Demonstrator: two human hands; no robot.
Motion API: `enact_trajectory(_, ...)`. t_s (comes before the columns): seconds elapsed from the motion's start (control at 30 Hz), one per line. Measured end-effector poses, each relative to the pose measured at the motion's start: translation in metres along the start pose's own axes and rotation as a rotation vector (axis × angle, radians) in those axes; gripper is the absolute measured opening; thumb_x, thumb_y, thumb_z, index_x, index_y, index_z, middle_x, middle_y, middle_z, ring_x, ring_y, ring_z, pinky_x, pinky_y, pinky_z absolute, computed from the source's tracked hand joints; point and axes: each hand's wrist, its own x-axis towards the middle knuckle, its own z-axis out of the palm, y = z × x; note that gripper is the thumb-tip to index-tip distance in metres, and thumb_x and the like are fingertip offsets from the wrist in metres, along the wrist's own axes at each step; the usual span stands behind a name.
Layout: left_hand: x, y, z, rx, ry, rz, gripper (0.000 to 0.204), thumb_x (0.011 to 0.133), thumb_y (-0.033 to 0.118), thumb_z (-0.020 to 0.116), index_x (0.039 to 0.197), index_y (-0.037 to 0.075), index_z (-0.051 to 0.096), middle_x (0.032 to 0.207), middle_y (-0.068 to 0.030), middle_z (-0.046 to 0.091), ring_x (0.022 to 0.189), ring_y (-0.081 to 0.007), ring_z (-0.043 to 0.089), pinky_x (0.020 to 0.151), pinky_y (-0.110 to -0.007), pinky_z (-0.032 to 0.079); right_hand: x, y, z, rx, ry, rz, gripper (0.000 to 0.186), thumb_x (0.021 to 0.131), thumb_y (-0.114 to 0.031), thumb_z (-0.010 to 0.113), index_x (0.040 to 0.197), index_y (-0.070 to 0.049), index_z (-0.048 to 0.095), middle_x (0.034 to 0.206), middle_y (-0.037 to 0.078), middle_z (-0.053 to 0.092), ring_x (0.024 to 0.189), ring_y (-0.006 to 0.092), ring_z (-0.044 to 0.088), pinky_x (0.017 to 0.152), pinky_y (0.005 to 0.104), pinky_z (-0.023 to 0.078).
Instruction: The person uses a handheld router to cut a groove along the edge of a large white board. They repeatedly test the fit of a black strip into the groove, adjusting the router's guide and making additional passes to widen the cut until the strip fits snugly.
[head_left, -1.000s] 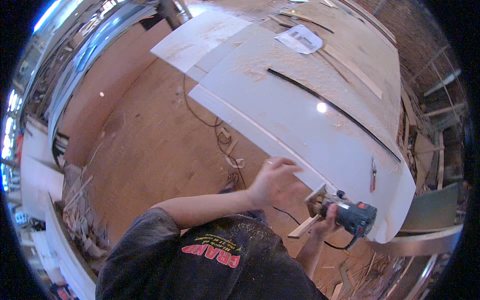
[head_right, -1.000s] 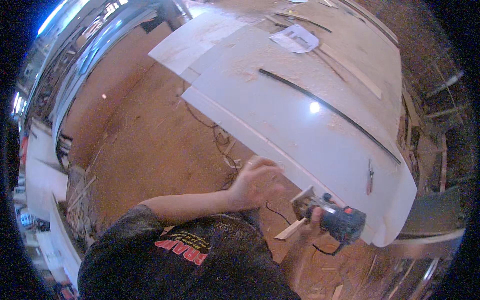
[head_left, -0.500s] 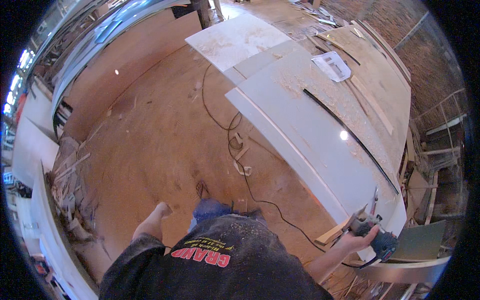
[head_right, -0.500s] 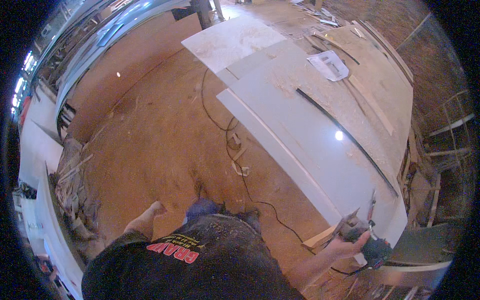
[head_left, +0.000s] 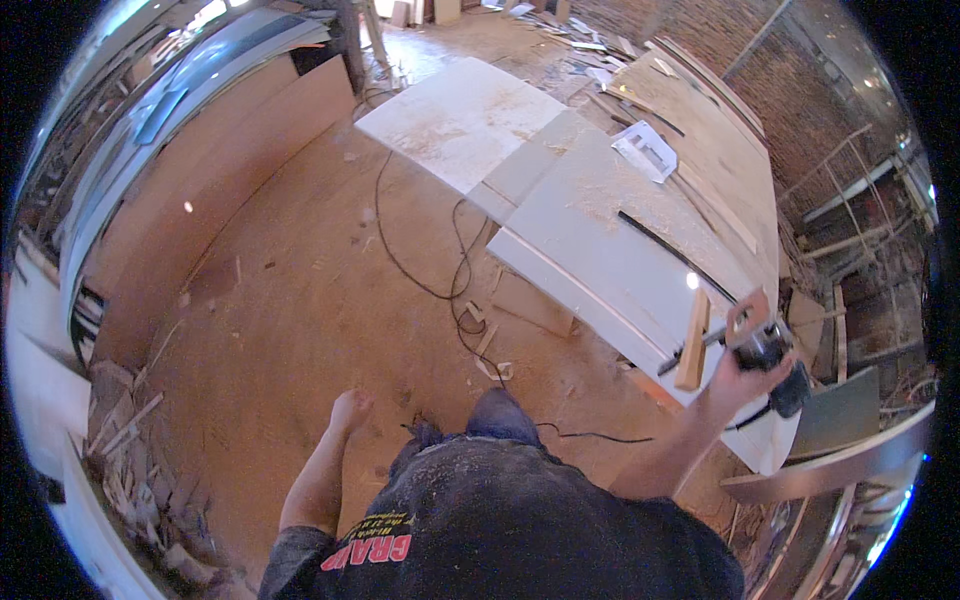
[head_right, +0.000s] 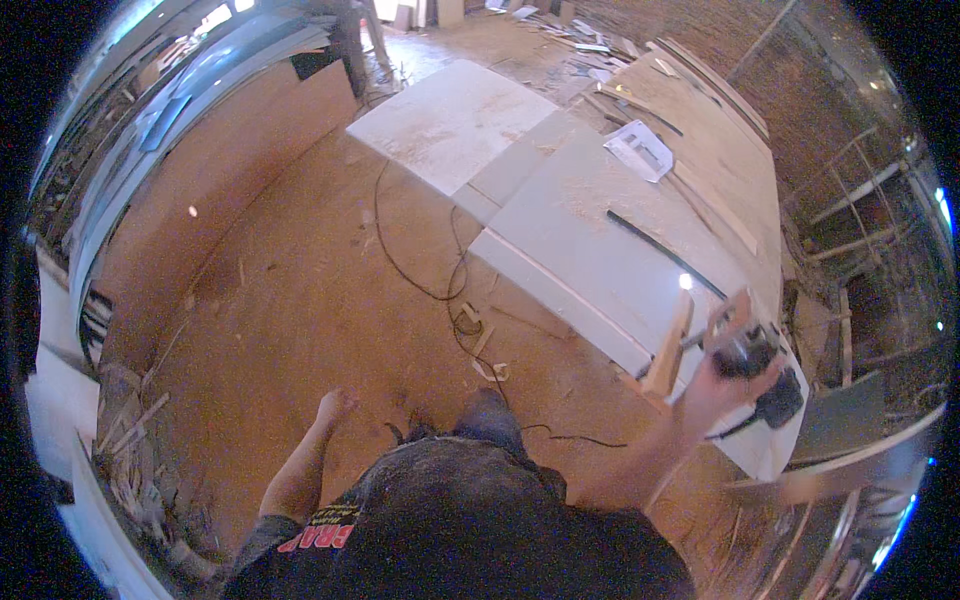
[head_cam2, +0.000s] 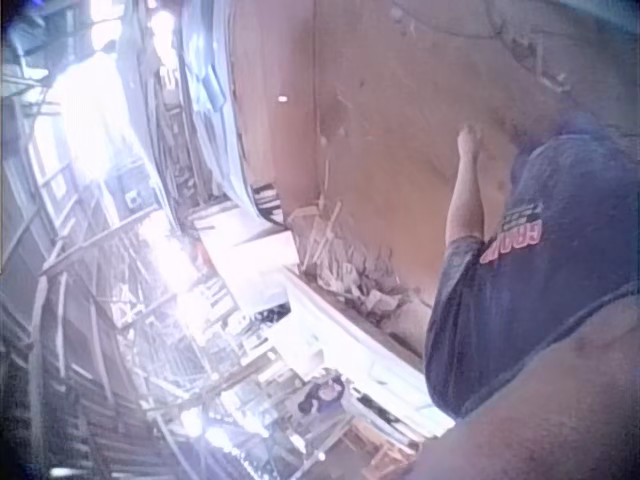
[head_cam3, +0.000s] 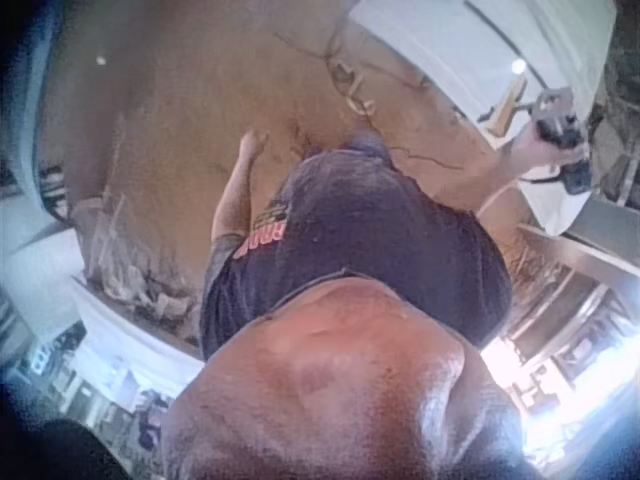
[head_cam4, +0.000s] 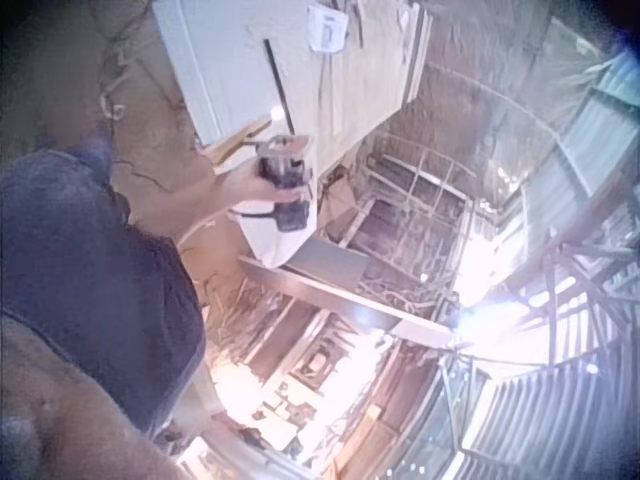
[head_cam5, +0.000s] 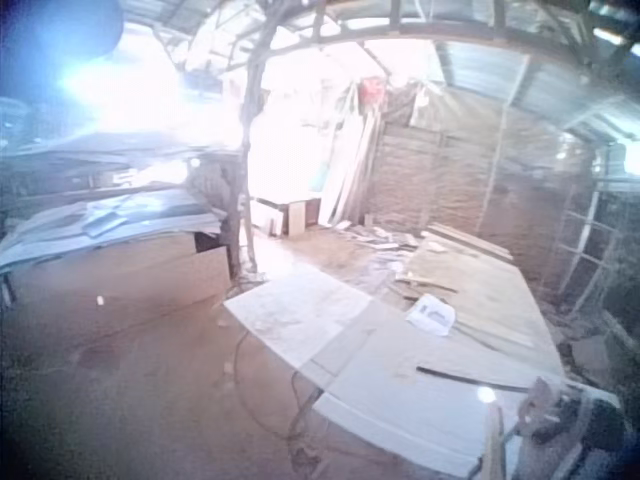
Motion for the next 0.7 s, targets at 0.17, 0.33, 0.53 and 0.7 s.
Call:
enact_trajectory(0.17,0.031,-0.070,0.025,0.282,-0.207,0.067,0.045,0.090,0.048,0.063,0.106,0.008,0.076,0.108,-0.0202,0.075,0.102,-0.0411,0.071,0.090,-0.049,0.056,0.010,0.075,0.066,0.287,-0.052,0.049,0.050,0.086,-0.042,0.079,0.122,-0.011,0.065,0.128,0.009,0.068,0.122,0.0289,0.062,0.111,0.0539,0.044)
enact_trajectory(0.33,0.021,-0.066,0.011,0.116,-0.284,-0.045,0.044,0.090,0.049,0.063,0.106,0.011,0.077,0.104,-0.0194,0.076,0.101,-0.0383,0.072,0.089,-0.047,0.057,0.038,0.162,0.099,0.237,-0.148,0.062,0.066,0.090,-0.053,0.067,0.137,-0.009,0.057,0.140,0.013,0.061,0.132,0.0336,0.056,0.111,0.0642,0.042)
enact_trajectory(0.53,0.069,-0.126,-0.018,0.196,-0.217,-0.093,0.038,0.084,0.039,0.075,0.107,0.008,0.078,0.100,-0.0178,0.078,0.096,-0.0318,0.075,0.083,-0.042,0.059,0.098,0.317,0.118,0.046,-0.100,0.006,0.061,0.093,-0.045,0.058,0.136,-0.003,0.051,0.131,0.017,0.060,0.123,0.0328,0.060,0.102,0.0579,0.053)
enact_trajectory(0.7,0.109,-0.118,-0.051,-0.280,-0.077,-0.276,0.032,0.083,0.034,0.079,0.103,0.009,0.080,0.095,-0.0156,0.079,0.091,-0.0273,0.076,0.079,-0.040,0.059,0.162,0.447,0.093,-0.147,-0.164,-0.184,0.076,0.063,0.001,0.076,0.131,0.000,0.043,0.117,0.017,0.055,0.110,0.0272,0.062,0.100,0.0455,0.054)
